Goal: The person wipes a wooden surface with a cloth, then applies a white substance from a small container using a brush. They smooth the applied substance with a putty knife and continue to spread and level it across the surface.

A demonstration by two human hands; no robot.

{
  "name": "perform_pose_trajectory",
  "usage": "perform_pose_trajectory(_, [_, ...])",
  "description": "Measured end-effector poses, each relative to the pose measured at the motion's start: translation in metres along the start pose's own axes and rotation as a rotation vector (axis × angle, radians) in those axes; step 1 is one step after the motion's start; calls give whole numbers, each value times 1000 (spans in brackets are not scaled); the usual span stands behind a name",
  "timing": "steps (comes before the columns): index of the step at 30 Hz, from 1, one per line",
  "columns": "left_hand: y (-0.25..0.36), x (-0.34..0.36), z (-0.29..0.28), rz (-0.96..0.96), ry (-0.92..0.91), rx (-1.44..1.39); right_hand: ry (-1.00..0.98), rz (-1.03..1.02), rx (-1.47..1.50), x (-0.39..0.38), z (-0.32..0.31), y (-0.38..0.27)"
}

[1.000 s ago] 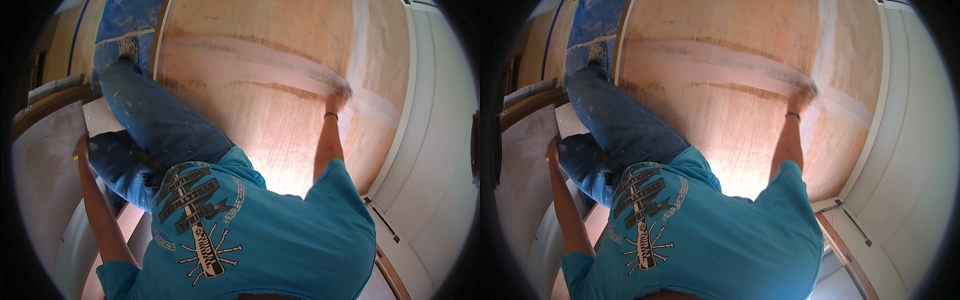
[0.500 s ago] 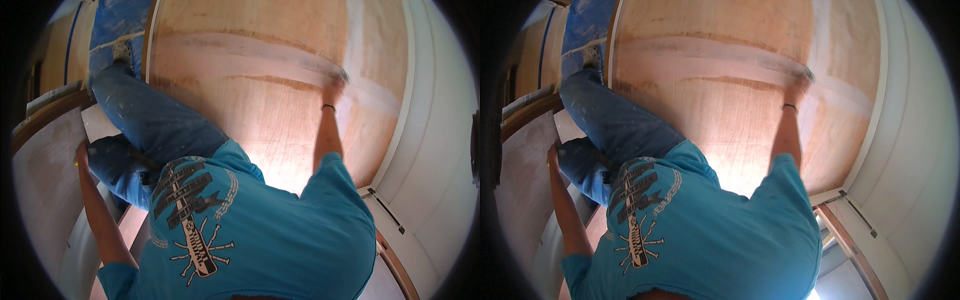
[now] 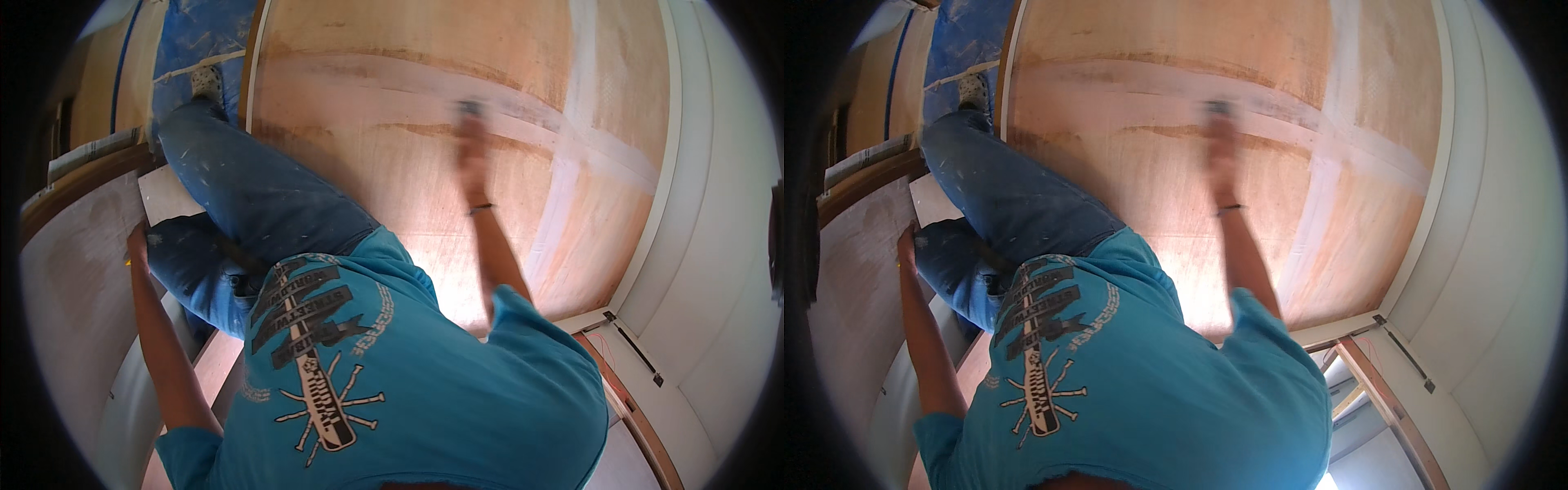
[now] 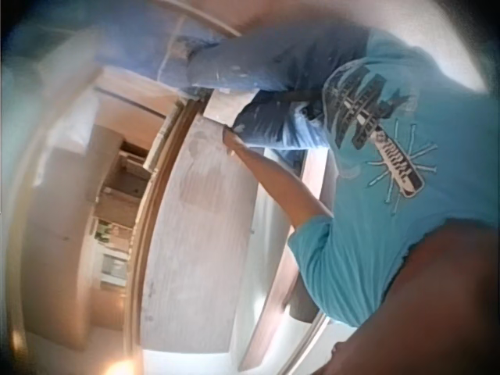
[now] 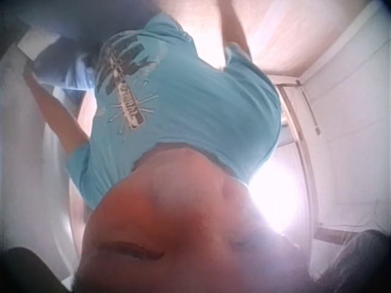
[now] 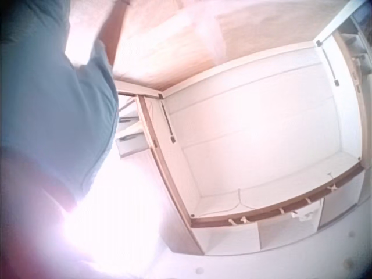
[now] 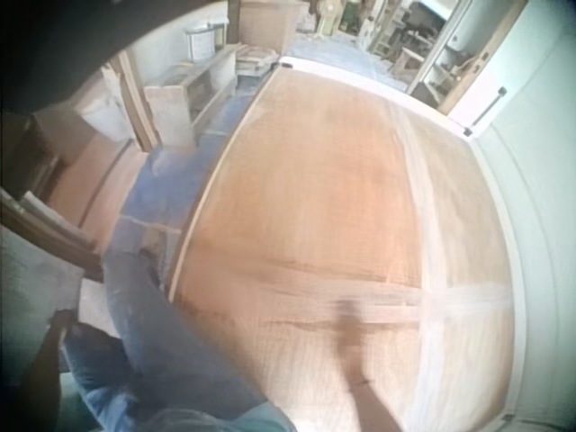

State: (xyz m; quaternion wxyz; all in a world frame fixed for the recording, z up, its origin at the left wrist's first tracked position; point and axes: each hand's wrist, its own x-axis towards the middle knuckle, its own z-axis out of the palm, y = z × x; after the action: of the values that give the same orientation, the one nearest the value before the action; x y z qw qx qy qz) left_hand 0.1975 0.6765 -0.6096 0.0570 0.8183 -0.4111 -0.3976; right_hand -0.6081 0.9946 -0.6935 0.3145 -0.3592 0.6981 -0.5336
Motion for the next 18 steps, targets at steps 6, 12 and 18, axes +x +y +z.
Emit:
perform_pose_trajectory(6, [-20,29,11,274,16,348,445,73,-1090,34,-131,45])
perform_pose_trajectory(12, [-43,39,-42,111,27,66,-337,-534,-633,34,232,-90])
perform_pose_trajectory(18, [2,-1,3,28,49,73,-29,-46,573,9,8,8])
